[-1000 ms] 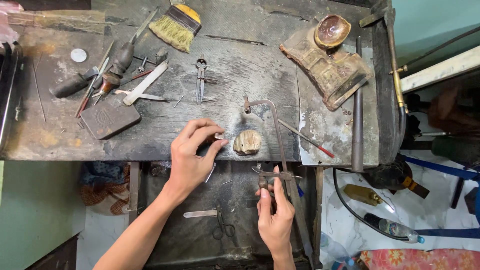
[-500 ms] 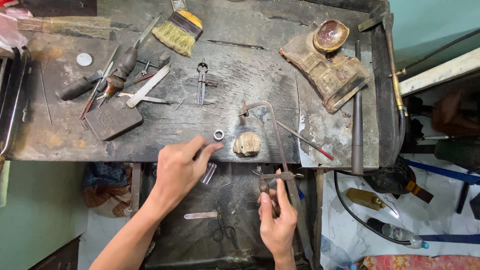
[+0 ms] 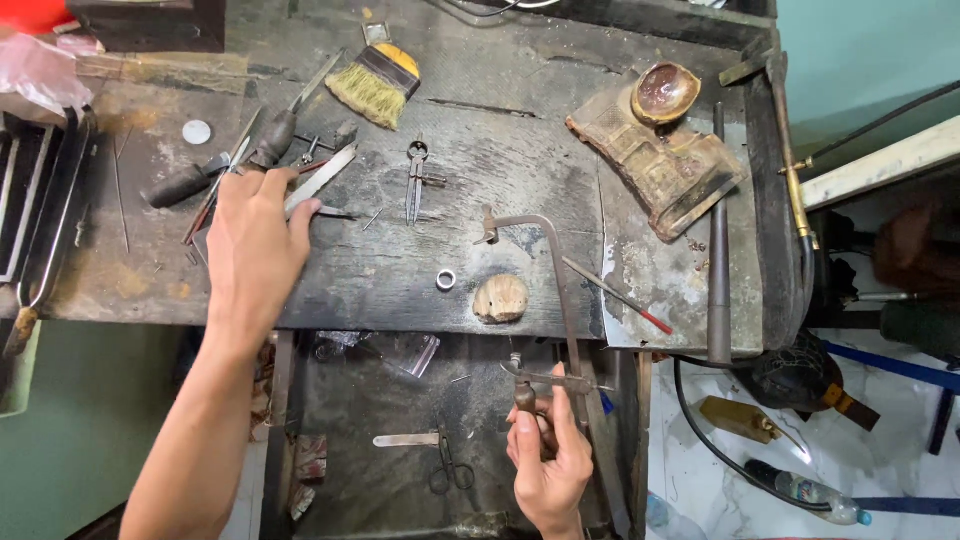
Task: Saw a small metal piece using a jeweler's saw while it is secured in a wooden clamp on a workbench.
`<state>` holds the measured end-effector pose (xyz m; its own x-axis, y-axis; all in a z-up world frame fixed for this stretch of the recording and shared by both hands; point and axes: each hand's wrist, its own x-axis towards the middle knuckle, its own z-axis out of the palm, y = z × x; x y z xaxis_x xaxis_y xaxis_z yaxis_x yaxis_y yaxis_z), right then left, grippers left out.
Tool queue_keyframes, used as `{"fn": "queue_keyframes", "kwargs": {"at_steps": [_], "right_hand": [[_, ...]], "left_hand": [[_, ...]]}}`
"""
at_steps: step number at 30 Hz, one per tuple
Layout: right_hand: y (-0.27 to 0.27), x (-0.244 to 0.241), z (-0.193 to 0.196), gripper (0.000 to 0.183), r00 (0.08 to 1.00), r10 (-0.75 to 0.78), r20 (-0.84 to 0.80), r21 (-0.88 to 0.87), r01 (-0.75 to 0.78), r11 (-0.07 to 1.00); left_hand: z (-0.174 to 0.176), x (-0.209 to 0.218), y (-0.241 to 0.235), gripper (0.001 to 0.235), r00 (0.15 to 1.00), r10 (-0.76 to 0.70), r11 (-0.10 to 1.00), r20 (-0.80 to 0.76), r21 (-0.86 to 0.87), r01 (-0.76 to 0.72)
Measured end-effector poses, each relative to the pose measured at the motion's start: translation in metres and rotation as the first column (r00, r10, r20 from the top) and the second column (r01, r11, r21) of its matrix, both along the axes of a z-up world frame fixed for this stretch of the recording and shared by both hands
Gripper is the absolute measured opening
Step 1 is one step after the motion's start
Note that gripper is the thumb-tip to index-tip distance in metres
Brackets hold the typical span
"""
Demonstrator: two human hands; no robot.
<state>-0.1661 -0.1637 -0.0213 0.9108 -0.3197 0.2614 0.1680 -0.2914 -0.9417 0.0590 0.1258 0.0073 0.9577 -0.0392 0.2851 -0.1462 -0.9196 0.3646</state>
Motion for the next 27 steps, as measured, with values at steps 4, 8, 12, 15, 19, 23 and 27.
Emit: {"fn": "queue_keyframes", "kwargs": {"at_steps": [4, 8, 12, 15, 19, 23, 27], "right_hand": [[0.002, 0.004, 0.013, 0.059, 0.999, 0.041, -0.003, -0.072, -0.041, 0.997], [0.001, -0.001, 0.003, 0.059, 0.992, 0.123, -0.037, -0.050, -0.125, 0.991], [0.000, -0.002, -0.014, 0.045, 0.970, 0.233, 0.064, -0.155, -0.221, 0.963], [0.004, 0.001, -0.012, 0.034, 0.981, 0.169, 0.095, -0.384, -0.121, 0.915], [0.005, -0.006, -0.022, 0.033, 0.974, 0.179, 0.139, -0.380, -0.115, 0.918], [0.007, -0.007, -0.024, 0.032, 0.975, 0.197, 0.103, -0.217, -0.171, 0.961], [-0.010, -0.009, -0.037, 0.053, 0.942, 0.273, 0.196, -0.149, -0.247, 0.958]], "left_hand": [[0.009, -0.006, -0.004, 0.026, 0.996, -0.067, 0.997, 0.054, 0.031, 0.066], [0.038, -0.046, -0.036, 0.025, 0.936, -0.222, 0.840, -0.275, -0.540, 0.041], [0.039, -0.087, -0.066, 0.040, 0.570, -0.631, 0.569, -0.526, -0.814, -0.121], [0.043, -0.101, -0.075, 0.035, 0.562, -0.649, 0.421, -0.513, -0.857, -0.297], [0.041, -0.092, -0.065, 0.037, 0.630, -0.609, 0.387, -0.481, -0.874, -0.293], [0.042, -0.067, -0.053, 0.030, 0.797, -0.444, 0.459, -0.410, -0.868, -0.190], [0.034, -0.032, -0.032, 0.026, 0.975, -0.176, 0.862, -0.136, -0.500, 0.086]]}}
